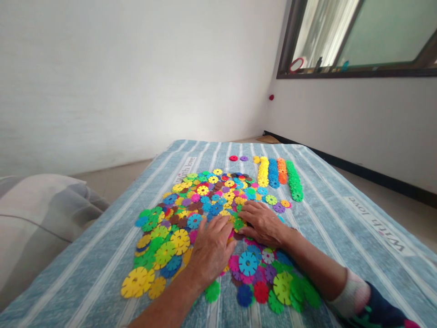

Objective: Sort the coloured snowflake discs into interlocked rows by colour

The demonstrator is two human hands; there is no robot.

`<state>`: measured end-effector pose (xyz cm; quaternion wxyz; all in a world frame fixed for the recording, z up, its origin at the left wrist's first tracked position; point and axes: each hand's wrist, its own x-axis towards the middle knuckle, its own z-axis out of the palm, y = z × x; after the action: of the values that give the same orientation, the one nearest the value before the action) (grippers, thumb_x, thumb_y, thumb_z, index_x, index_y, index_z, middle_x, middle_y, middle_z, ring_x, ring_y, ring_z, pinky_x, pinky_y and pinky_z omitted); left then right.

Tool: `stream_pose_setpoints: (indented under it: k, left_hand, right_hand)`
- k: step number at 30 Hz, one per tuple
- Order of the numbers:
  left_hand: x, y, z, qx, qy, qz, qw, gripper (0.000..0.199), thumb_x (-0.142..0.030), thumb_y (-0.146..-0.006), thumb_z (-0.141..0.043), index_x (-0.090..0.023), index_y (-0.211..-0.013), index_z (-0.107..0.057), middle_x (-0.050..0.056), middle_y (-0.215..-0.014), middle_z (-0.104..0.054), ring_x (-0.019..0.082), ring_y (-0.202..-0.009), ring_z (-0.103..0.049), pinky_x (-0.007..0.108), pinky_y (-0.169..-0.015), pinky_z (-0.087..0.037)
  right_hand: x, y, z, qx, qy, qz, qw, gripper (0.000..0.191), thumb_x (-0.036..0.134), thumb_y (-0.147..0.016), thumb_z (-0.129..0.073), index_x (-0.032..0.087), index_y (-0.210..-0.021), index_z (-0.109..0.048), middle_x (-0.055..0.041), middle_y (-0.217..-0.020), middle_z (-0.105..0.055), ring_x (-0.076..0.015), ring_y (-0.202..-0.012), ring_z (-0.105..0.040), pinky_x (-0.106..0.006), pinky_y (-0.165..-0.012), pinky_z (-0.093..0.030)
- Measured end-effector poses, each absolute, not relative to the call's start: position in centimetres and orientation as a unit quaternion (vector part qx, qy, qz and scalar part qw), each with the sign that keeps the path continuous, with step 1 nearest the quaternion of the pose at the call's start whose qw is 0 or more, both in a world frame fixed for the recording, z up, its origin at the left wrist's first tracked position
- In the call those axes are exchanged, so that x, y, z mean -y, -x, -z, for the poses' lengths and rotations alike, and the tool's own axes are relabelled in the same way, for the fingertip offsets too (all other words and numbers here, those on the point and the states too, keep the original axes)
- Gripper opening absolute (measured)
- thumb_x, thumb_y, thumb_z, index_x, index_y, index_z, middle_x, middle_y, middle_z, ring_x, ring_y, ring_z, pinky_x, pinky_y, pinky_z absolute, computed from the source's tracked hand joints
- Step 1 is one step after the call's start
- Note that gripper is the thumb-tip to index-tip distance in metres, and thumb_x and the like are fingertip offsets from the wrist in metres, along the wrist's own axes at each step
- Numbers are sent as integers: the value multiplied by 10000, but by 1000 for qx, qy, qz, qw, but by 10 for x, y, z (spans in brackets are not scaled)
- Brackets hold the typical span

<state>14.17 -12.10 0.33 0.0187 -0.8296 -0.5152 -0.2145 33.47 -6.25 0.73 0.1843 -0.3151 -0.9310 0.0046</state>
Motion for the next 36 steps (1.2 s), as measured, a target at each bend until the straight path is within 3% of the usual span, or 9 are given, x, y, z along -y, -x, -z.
stream_pose_setpoints:
  k: [5, 9, 17, 26, 36]
  left_hand:
    - [122, -140, -9, 515, 831, 210, 8, 202, -181, -780, -613, -187, -978, -654, 101, -1169, -656, 299, -1103, -578, 581, -1010, -349]
    - [122, -139, -11, 520, 828, 210, 1, 190, -177, -782, -615, -195, -967, -656, 85, -1156, -664, 286, -1083, -589, 576, -1007, -351]
    - [121, -139, -12, 524, 827, 205, 17, 121, -184, -818, -583, -190, -908, -663, 76, -1097, -687, 278, -1013, -614, 567, -984, -362]
    - [119, -137, -9, 512, 833, 209, 31, 99, -183, -810, -582, -190, -876, -655, 79, -1054, -689, 261, -965, -615, 474, -897, -438]
    - [118, -136, -7, 502, 837, 218, 24, 131, -150, -796, -598, -170, -911, -657, 90, -1070, -682, 266, -990, -610, 463, -894, -468]
  right_hand:
    - [61, -338, -1, 927, 315, 11, 205, 221, 342, -944, -457, 186, -842, -576, -59, -827, -588, -194, -872, -508, -334, -806, -403]
    - [60, -344, 4, 920, 320, 16, 225, 226, 236, -957, -418, 189, -801, -574, -37, -768, -573, -167, -785, -499, -303, -751, -379]
    - [60, -347, -2, 921, 330, 17, 206, 209, 177, -944, -429, 185, -819, -597, -38, -777, -582, -164, -784, -495, -291, -733, -382]
    - [61, -351, -7, 929, 319, -1, 188, 209, 113, -917, -438, 182, -867, -628, -42, -809, -595, -168, -808, -509, -288, -731, -404]
    - [58, -352, -8, 935, 313, 8, 166, 181, 200, -947, -449, 196, -915, -627, -50, -867, -616, -176, -885, -535, -300, -800, -429]
